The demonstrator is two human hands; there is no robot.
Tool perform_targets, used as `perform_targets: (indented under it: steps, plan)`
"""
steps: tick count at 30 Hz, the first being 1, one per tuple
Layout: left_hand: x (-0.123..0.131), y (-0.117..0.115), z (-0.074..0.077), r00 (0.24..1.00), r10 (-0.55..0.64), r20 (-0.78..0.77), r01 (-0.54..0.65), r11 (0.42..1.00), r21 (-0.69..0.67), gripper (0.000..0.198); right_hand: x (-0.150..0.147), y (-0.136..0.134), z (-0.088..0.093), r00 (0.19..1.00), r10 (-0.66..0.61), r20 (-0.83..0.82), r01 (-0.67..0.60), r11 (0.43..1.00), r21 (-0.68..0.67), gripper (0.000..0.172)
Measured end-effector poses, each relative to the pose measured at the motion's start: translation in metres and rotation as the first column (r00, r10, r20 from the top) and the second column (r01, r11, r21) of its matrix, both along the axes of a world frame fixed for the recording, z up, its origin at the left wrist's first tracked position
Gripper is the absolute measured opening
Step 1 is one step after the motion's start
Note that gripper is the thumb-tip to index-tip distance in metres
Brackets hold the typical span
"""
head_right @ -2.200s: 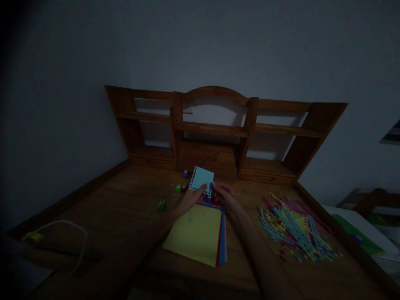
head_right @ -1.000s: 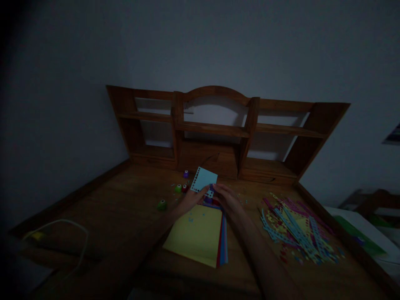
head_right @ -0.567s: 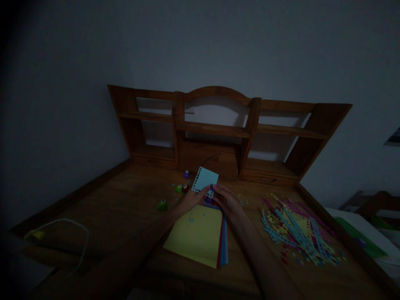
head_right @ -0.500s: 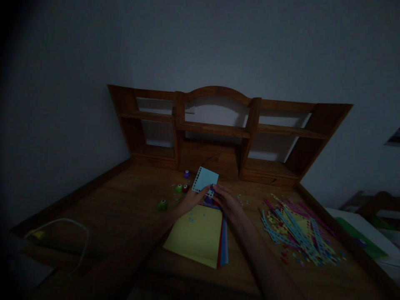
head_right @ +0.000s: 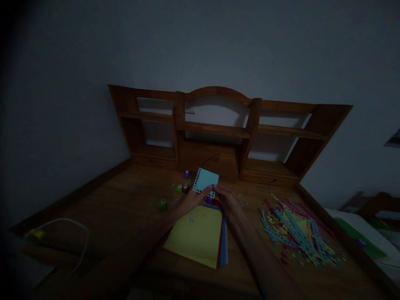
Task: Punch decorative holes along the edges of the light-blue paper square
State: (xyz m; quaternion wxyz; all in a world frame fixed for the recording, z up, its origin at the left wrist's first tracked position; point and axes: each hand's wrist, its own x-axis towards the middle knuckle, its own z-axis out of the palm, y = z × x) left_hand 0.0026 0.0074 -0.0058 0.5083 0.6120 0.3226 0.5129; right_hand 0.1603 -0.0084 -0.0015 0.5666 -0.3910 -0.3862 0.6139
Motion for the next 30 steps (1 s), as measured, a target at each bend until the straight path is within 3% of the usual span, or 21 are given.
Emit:
perform_targets:
  steps: [7, 16, 22, 30]
  plan:
    - [-0.012, -0.006, 0.011, 0.994, 0.021, -0.110, -0.037, 0.989, -0.145, 0.049, 0.001, 0.001, -0.002, 1.000, -0.022, -0.006, 0.022, 1.000, 0.000, 0.022]
    - [-0.006, -0.004, 0.005, 1.000, 0.019, -0.009, -0.020, 0.992, -0.129, 0.047, -0.002, 0.001, -0.005, 0.999, -0.023, 0.029, 0.022, 0.999, 0.034, 0.027]
    - [-0.003, 0.006, -0.006, 0.996, 0.084, -0.024, -0.087, 0.987, -0.134, 0.046, -0.007, 0.001, -0.002, 0.993, -0.101, 0.056, 0.101, 0.995, 0.016, 0.029]
    - [-0.001, 0.016, -0.019, 0.992, 0.123, -0.021, -0.125, 0.977, -0.174, 0.049, -0.005, 0.002, -0.003, 0.989, -0.117, 0.086, 0.113, 0.992, 0.050, 0.029]
